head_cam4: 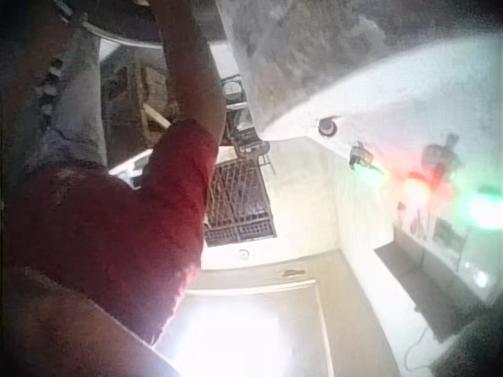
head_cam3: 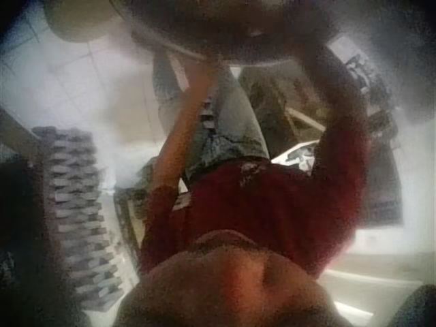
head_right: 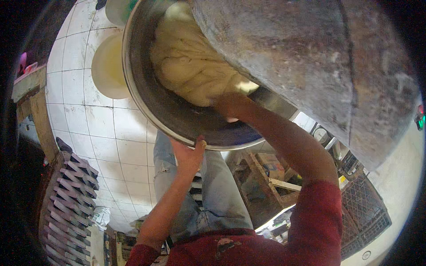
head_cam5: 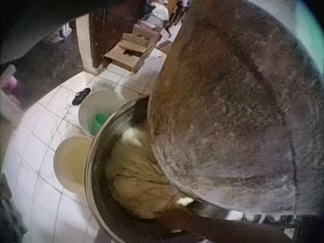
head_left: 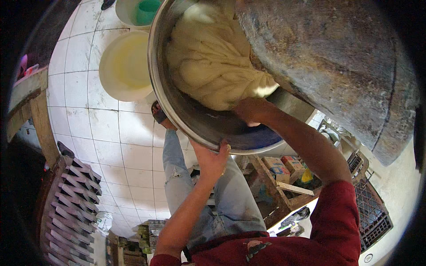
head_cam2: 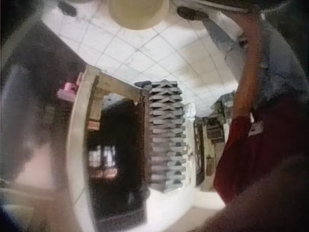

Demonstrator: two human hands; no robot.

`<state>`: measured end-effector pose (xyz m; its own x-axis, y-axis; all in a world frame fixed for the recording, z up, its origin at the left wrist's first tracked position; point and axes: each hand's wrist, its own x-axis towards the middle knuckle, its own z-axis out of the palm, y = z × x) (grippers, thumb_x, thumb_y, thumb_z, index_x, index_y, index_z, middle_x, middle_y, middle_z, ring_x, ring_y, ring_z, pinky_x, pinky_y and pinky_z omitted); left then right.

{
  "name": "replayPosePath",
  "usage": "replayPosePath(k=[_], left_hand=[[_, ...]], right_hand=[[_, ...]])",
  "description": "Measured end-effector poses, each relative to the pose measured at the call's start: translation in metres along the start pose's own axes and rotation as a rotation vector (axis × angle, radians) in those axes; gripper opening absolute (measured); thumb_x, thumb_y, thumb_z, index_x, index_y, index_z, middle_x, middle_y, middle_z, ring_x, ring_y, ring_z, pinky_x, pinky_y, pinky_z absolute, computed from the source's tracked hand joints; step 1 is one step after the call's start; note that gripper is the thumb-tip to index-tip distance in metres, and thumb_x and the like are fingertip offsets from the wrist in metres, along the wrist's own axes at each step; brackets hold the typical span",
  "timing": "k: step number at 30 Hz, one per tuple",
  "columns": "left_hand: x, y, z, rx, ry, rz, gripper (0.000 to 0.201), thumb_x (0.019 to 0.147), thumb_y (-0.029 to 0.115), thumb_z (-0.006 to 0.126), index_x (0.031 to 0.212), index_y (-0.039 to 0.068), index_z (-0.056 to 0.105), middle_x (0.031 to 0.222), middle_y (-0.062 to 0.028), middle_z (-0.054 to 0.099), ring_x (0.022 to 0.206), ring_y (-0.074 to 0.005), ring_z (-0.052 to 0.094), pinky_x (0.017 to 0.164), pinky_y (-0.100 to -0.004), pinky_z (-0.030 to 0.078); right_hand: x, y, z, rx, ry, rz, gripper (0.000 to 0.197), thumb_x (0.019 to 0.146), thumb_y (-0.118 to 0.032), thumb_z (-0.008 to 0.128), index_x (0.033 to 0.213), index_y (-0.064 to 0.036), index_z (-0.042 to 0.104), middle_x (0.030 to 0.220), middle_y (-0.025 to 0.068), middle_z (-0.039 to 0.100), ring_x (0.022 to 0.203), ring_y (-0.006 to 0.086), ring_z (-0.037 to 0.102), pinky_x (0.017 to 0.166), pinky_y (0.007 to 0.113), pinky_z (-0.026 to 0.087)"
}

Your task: The person scrapes dough from a metal tray into a large industrial mixer using a blue spatula. They then wipe the tray and a nearby table surface with a cloth. The person returns to the mixer to scrape the sides of the bowl and add water from a green scoop, continuing to scrape the dough mixture.

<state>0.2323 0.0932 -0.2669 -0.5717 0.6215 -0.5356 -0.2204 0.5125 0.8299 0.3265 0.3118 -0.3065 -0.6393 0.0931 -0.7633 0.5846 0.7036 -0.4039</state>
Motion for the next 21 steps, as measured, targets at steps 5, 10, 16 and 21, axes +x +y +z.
replayPosePath(k=[5, 10, 16, 21], left_hand=[[0.009, 0.001, -0.001, -0.272, 0.038, -0.02, 0.099, 0.074, -0.001, 0.072, 0.151, -0.003, 0.008, 0.142, -0.0231, 0.034, 0.132, -0.0321, 0.038, 0.114, -0.04, 0.029], [0.019, 0.001, -0.029, -0.168, -0.004, -0.008, 0.097, 0.075, 0.001, 0.072, 0.15, -0.003, 0.011, 0.142, -0.0229, 0.034, 0.131, -0.0319, 0.038, 0.115, -0.0406, 0.028], [0.011, 0.013, -0.016, -0.03, -0.049, 0.016, 0.093, 0.076, 0.004, 0.071, 0.148, -0.007, 0.012, 0.141, -0.0248, 0.034, 0.133, -0.0327, 0.036, 0.115, -0.0413, 0.028], [0.018, 0.018, -0.03, -0.096, 0.024, -0.024, 0.091, 0.076, 0.002, 0.07, 0.147, -0.006, 0.013, 0.141, -0.024, 0.035, 0.132, -0.0321, 0.039, 0.114, -0.0417, 0.03]], right_hand=[[-0.011, 0.005, 0.035, -0.149, -0.141, -0.003, 0.045, 0.087, -0.017, 0.058, 0.13, -0.0049, 0.057, 0.089, 0.0217, 0.071, 0.091, 0.043, 0.068, 0.081, 0.051, 0.055], [0.008, -0.066, -0.018, -0.083, -0.025, -0.224, 0.028, 0.089, -0.02, 0.057, 0.109, -0.0072, 0.071, 0.087, 0.0199, 0.071, 0.089, 0.044, 0.069, 0.076, 0.052, 0.056], [-0.004, -0.007, 0.046, -0.277, -0.147, -0.02, 0.029, 0.093, -0.019, 0.055, 0.118, -0.0059, 0.064, 0.084, 0.0207, 0.069, 0.09, 0.0369, 0.071, 0.075, 0.049, 0.057], [0.006, -0.067, 0.005, -0.214, -0.093, 0.003, 0.02, 0.091, -0.019, 0.06, 0.1, -0.0091, 0.074, 0.092, 0.0167, 0.073, 0.093, 0.0329, 0.072, 0.071, 0.048, 0.058]])
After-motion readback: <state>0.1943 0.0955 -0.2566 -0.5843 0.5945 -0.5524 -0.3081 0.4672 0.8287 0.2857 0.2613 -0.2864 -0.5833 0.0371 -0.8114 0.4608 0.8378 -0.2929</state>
